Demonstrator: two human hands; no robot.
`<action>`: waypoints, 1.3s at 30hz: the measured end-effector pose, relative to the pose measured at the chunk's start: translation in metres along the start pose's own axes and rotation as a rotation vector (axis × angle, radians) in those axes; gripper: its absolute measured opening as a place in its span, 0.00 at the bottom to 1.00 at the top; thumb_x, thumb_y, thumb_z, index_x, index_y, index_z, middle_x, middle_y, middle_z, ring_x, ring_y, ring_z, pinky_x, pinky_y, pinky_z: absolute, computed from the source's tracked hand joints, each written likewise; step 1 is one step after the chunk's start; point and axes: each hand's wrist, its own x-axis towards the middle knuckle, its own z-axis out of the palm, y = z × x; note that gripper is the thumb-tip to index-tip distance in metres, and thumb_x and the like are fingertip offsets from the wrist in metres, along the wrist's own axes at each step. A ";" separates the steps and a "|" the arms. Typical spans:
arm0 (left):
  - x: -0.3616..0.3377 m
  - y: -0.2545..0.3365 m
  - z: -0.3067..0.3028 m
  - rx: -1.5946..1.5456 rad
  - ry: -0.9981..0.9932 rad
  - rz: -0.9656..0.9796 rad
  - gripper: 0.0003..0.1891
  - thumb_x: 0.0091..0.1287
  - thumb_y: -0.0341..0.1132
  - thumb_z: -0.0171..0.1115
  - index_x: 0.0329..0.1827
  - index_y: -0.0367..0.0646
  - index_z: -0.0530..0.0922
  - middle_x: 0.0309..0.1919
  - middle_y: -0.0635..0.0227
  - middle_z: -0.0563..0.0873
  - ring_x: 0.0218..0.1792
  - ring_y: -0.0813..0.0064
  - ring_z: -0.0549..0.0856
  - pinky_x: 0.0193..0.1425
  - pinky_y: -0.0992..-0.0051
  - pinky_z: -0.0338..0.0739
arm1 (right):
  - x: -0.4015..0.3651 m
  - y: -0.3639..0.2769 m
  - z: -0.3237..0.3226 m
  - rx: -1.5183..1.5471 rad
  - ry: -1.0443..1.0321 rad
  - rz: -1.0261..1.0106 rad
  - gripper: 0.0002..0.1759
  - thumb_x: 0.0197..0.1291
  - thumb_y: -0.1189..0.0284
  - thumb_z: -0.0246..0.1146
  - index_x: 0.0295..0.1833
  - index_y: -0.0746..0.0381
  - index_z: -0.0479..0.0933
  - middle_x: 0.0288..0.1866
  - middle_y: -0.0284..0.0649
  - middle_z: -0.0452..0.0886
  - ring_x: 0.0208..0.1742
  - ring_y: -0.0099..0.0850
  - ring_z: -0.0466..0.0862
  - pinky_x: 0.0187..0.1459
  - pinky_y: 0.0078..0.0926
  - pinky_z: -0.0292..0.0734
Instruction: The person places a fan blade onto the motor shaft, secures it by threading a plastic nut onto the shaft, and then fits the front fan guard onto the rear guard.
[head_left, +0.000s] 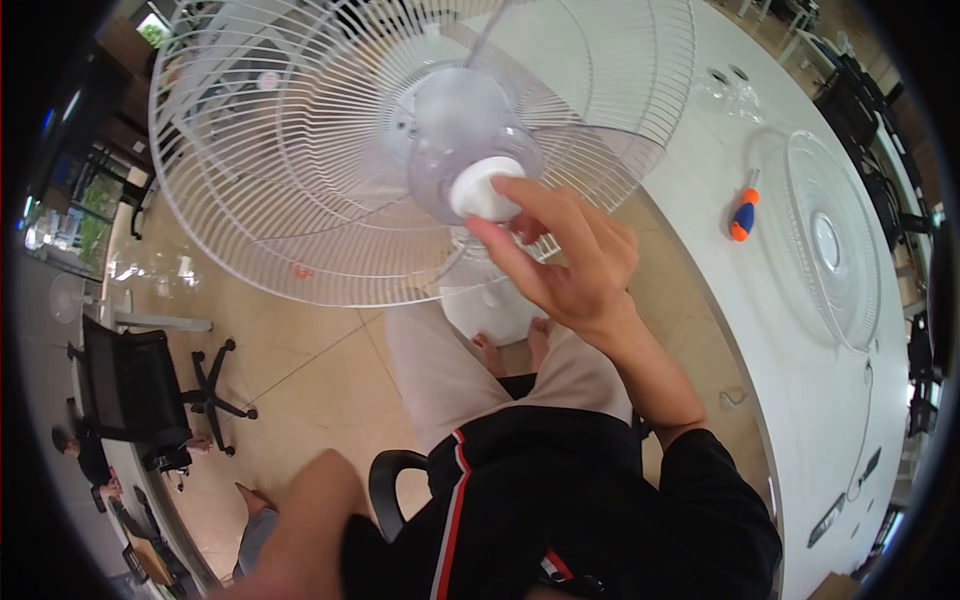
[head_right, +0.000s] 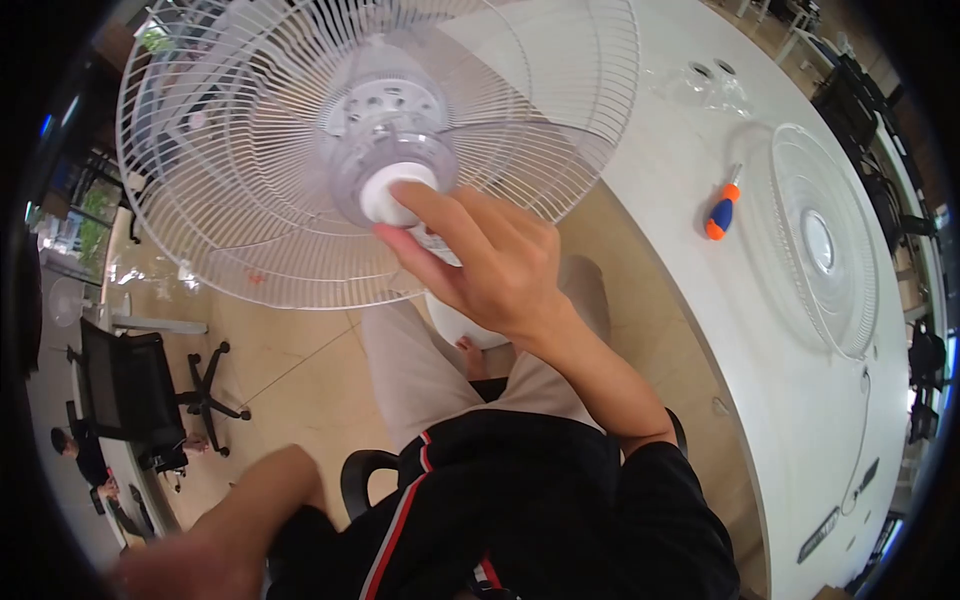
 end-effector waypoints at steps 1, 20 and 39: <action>-0.025 -0.003 -0.003 0.018 0.018 -0.181 0.13 0.81 0.45 0.48 0.57 0.60 0.81 0.54 0.80 0.85 0.55 0.78 0.81 0.55 0.67 0.74 | 0.001 -0.002 0.001 0.020 0.007 0.034 0.23 0.47 0.71 0.82 0.49 0.63 0.84 0.25 0.33 0.81 0.20 0.23 0.79 0.21 0.20 0.72; -0.198 -0.012 0.023 0.002 -0.283 -1.390 0.10 0.73 0.23 0.61 0.55 0.34 0.79 0.39 0.59 0.89 0.35 0.77 0.87 0.39 0.79 0.80 | 0.005 -0.012 -0.003 0.071 0.005 0.207 0.19 0.50 0.65 0.82 0.38 0.60 0.78 0.20 0.30 0.79 0.18 0.21 0.79 0.19 0.19 0.71; -0.197 -0.047 0.026 0.208 -0.641 -0.862 0.30 0.55 0.20 0.76 0.64 0.41 0.83 0.22 0.69 0.85 0.18 0.87 0.77 0.22 0.83 0.68 | 0.019 -0.024 -0.015 0.063 -0.117 0.305 0.15 0.51 0.63 0.79 0.37 0.56 0.80 0.23 0.28 0.79 0.16 0.22 0.76 0.18 0.22 0.67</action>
